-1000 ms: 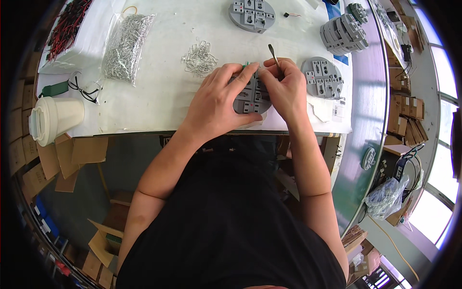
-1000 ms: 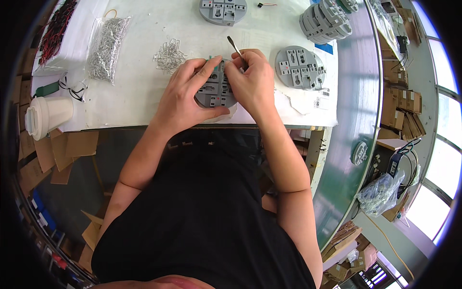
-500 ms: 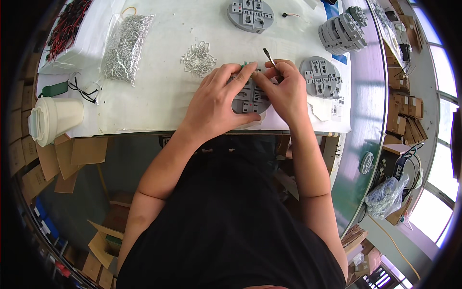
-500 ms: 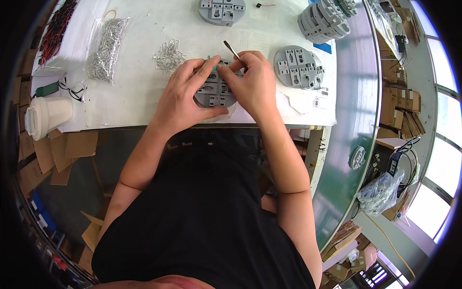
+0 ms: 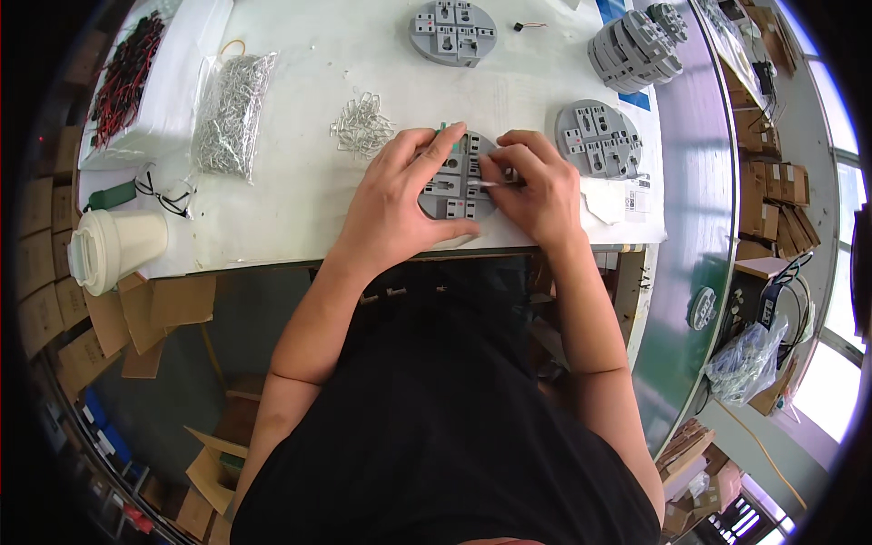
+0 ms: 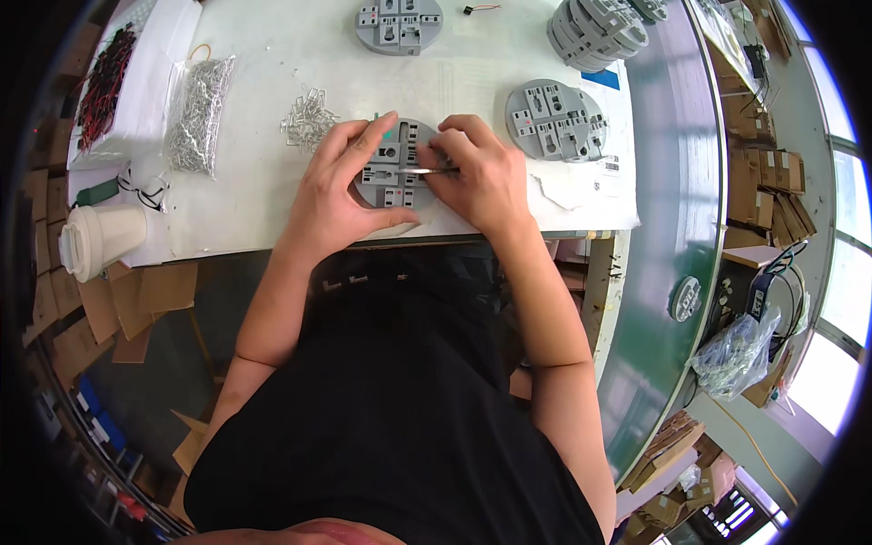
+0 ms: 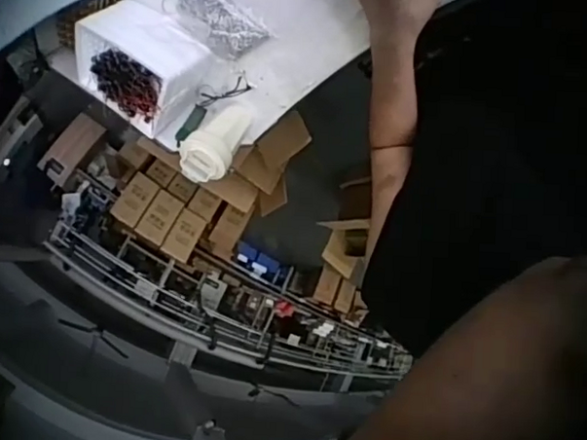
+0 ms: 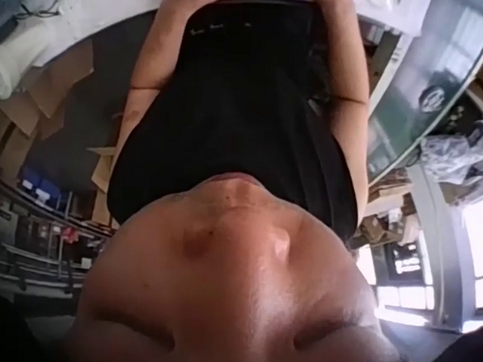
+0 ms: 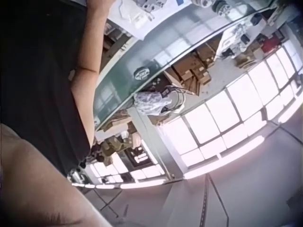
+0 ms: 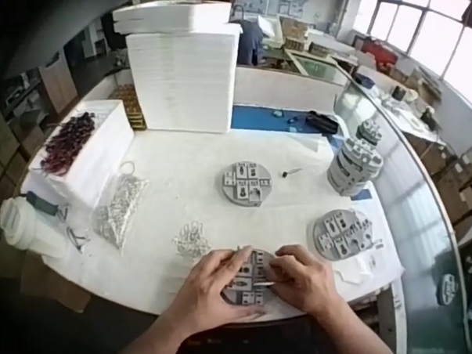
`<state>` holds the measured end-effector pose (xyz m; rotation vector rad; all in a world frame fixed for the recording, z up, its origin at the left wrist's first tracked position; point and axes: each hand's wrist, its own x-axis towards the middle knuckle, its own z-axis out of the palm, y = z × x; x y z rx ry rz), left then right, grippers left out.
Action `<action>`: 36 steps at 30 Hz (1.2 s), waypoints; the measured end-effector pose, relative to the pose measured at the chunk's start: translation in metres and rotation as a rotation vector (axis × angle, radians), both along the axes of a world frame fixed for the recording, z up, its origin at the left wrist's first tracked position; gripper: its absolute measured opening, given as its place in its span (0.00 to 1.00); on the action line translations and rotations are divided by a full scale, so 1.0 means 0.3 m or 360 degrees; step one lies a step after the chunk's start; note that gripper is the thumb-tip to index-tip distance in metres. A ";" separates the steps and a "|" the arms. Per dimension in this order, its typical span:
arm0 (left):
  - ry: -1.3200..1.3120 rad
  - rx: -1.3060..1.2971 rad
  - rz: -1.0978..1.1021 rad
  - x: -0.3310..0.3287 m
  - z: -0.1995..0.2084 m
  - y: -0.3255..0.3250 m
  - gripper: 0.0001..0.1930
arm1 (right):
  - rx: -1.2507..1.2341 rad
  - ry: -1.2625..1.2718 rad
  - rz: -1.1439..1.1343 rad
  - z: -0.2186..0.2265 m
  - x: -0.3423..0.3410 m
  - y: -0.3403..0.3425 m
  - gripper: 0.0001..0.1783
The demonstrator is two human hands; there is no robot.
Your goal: Assembling small electronic or mechanical components onto a circular grey base at a factory workbench.
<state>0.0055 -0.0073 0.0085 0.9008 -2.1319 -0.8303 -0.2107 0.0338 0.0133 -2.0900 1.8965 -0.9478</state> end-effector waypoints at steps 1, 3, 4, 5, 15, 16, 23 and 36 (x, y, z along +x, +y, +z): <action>0.0051 0.0021 -0.0012 0.001 0.007 -0.002 0.51 | -0.0057 -0.0010 0.0027 0.000 0.000 0.008 0.09; 0.0149 0.0064 -0.0039 0.004 0.020 -0.014 0.45 | -0.0172 -0.0030 0.0079 -0.001 -0.002 0.019 0.11; 0.0134 0.0054 -0.0054 0.008 0.019 -0.027 0.45 | -0.0183 -0.0043 0.0064 -0.007 -0.002 0.021 0.11; 0.0112 -0.0036 -0.0033 0.017 0.012 -0.046 0.40 | -0.0226 -0.0019 0.0071 -0.017 0.003 0.023 0.11; -0.0140 0.0271 -0.0171 -0.046 0.129 -0.157 0.15 | -0.0366 -0.0085 0.0121 -0.043 -0.005 0.032 0.14; -0.0150 0.0267 -0.0175 -0.049 0.133 -0.167 0.15 | -0.0371 -0.0093 0.0115 -0.042 -0.008 0.034 0.14; -0.0351 0.0240 -0.0423 -0.057 0.152 -0.193 0.13 | -0.0432 -0.0293 0.0086 -0.055 -0.021 0.036 0.10; -0.0531 -0.0108 -0.0341 -0.110 0.122 -0.161 0.12 | -0.0436 -0.0788 -0.0089 0.057 -0.038 -0.003 0.08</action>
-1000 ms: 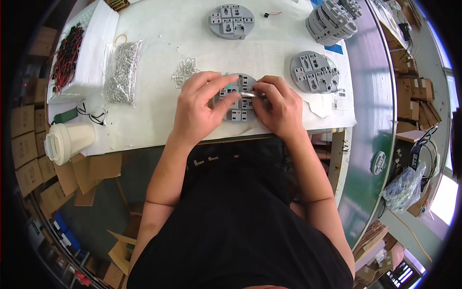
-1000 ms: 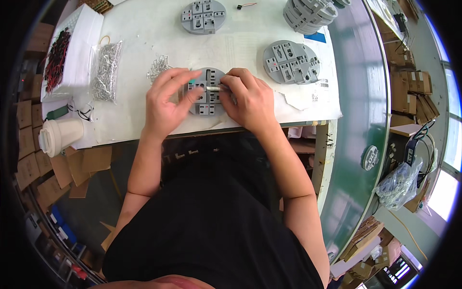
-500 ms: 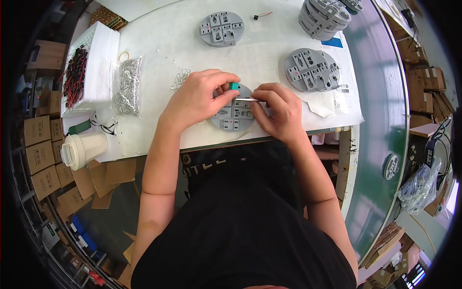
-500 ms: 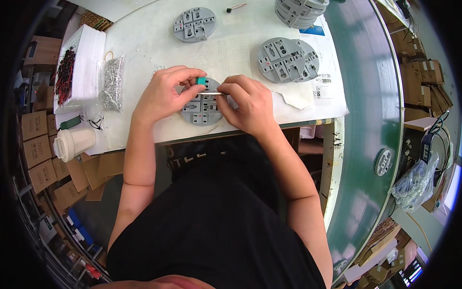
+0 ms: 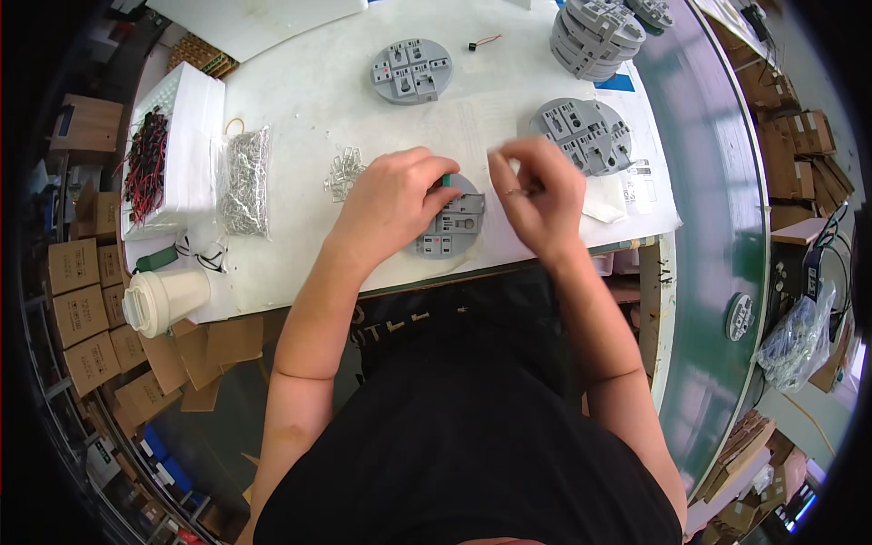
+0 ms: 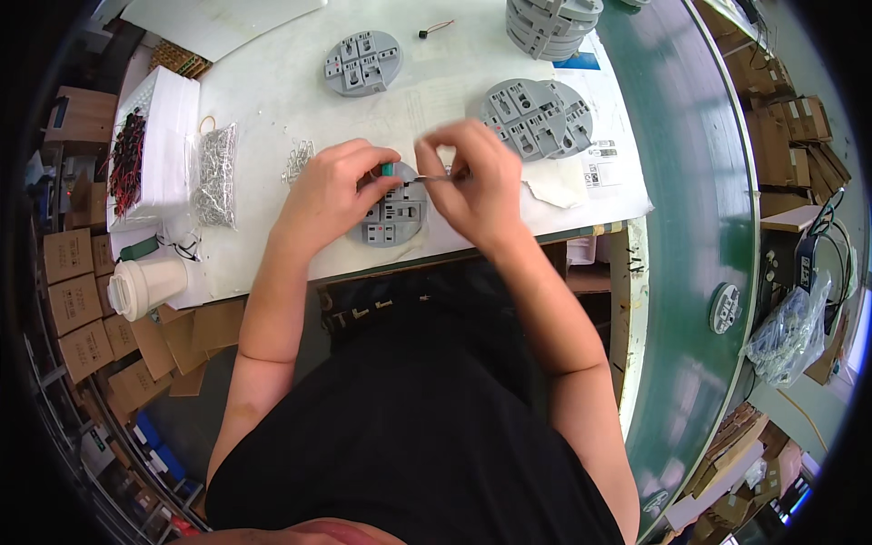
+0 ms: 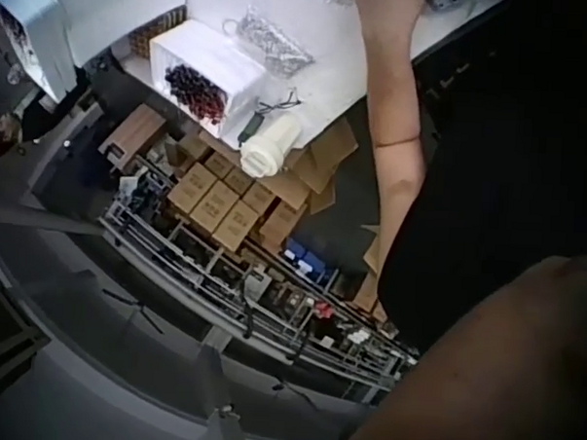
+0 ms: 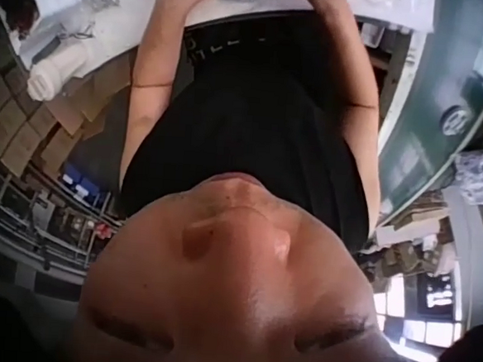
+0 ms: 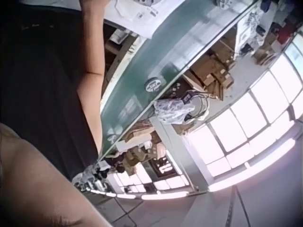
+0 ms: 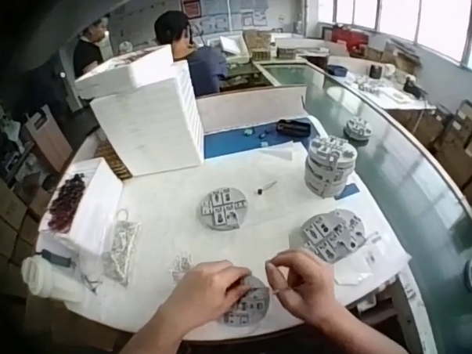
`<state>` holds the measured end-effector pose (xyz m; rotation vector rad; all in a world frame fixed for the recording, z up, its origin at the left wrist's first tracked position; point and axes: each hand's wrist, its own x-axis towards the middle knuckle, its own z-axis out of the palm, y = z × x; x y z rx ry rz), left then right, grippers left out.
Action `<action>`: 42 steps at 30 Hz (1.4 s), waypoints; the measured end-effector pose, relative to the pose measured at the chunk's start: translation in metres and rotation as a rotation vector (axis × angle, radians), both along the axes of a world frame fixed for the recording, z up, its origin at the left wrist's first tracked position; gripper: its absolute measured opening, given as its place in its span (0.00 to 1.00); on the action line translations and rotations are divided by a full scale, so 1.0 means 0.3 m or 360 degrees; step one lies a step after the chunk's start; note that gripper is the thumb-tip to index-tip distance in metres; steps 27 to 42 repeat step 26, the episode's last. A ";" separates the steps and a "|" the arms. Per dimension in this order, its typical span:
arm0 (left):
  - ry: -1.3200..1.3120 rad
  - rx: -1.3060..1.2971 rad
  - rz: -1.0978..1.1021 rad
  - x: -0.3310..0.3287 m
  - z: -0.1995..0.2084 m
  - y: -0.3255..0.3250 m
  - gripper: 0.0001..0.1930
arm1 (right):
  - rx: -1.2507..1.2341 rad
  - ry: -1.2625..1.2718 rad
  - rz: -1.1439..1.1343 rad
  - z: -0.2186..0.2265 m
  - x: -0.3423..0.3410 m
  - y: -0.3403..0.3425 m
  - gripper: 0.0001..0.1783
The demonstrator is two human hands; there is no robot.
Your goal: Assembling small electronic or mechanical components onto a circular grey base at a factory workbench.
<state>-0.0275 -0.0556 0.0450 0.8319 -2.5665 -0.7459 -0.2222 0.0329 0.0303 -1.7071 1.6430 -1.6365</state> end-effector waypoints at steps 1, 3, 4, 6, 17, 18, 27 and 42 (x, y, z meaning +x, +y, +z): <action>0.0060 -0.0027 0.0043 0.005 -0.016 0.009 0.13 | 0.0161 0.0103 -0.0076 0.057 -0.006 -0.064 0.07; 0.0180 -0.0084 0.0129 0.018 -0.050 0.030 0.14 | 0.0488 0.0398 -0.0203 0.097 -0.038 -0.232 0.11; 0.0180 -0.0108 0.0114 0.020 -0.063 0.047 0.14 | 0.0651 0.0590 -0.0260 0.103 -0.068 -0.341 0.14; 0.0301 -0.0107 0.0245 0.006 -0.100 0.085 0.15 | 0.0914 0.0877 -0.0361 0.094 -0.104 -0.512 0.16; 0.0768 -0.0398 0.0473 0.045 -0.052 0.108 0.28 | 0.0718 -0.0878 0.0386 0.103 -0.052 -0.145 0.13; 0.0846 -0.0280 0.0427 0.052 -0.007 0.116 0.28 | 0.0724 -0.1115 0.0463 0.105 -0.038 -0.066 0.12; 0.0746 0.1268 0.0174 0.082 0.048 0.172 0.26 | 0.0551 -0.1201 0.0744 -0.030 -0.001 0.138 0.15; 0.0746 0.1268 0.0174 0.082 0.048 0.172 0.26 | 0.0551 -0.1201 0.0744 -0.030 -0.001 0.138 0.15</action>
